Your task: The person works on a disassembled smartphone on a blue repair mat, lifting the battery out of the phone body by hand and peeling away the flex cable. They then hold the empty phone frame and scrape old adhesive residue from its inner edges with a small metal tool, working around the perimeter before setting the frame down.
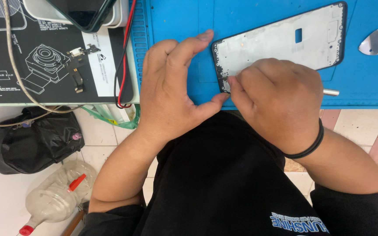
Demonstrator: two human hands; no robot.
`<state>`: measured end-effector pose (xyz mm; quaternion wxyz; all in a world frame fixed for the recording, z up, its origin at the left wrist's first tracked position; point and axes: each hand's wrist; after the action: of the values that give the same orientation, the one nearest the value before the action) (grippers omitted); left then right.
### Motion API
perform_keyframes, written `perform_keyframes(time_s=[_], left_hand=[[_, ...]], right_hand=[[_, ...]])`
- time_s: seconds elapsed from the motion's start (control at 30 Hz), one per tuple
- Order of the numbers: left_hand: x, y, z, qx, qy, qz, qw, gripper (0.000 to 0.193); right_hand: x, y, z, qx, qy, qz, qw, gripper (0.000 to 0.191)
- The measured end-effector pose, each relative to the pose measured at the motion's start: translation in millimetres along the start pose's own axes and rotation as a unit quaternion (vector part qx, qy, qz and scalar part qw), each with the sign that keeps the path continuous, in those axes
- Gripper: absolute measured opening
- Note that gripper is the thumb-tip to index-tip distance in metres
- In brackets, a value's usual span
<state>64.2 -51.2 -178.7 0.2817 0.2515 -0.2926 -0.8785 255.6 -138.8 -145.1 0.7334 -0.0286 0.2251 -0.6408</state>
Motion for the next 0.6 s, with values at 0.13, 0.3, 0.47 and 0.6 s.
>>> perform_keyframes(time_s=[0.13,0.3,0.47,0.6], left_hand=[[1.2,0.4,0.1,-0.017,-0.017,0.015,1.000,0.089],[2.8,-1.9,-0.3,-0.014,-0.014,0.002,1.000,0.087],[4.8,-4.0,0.5,-0.019,-0.017,-0.001,1.000,0.086],[6.0,-3.5,0.7,-0.019,-0.023,0.000,1.000,0.085]], right_hand=[[3.3,-3.0,3.0,0.018,-0.009,0.021,1.000,0.025],[5.2,-9.2,2.8,0.020,-0.009,-0.002,1.000,0.027],[4.1,-8.5,-4.0,0.020,0.019,-0.007,1.000,0.025],[6.9,-2.8,-1.2,0.004,0.016,0.025,1.000,0.022]])
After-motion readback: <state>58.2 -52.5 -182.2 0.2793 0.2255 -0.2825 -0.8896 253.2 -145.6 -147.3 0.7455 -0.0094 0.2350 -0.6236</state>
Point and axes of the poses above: each hand's wrist, its own x-axis away from the middle knuckle, its own z-axis out of the back of the hand, y = z × x, and after that the axes turned 2 degrees about -y, right-handed
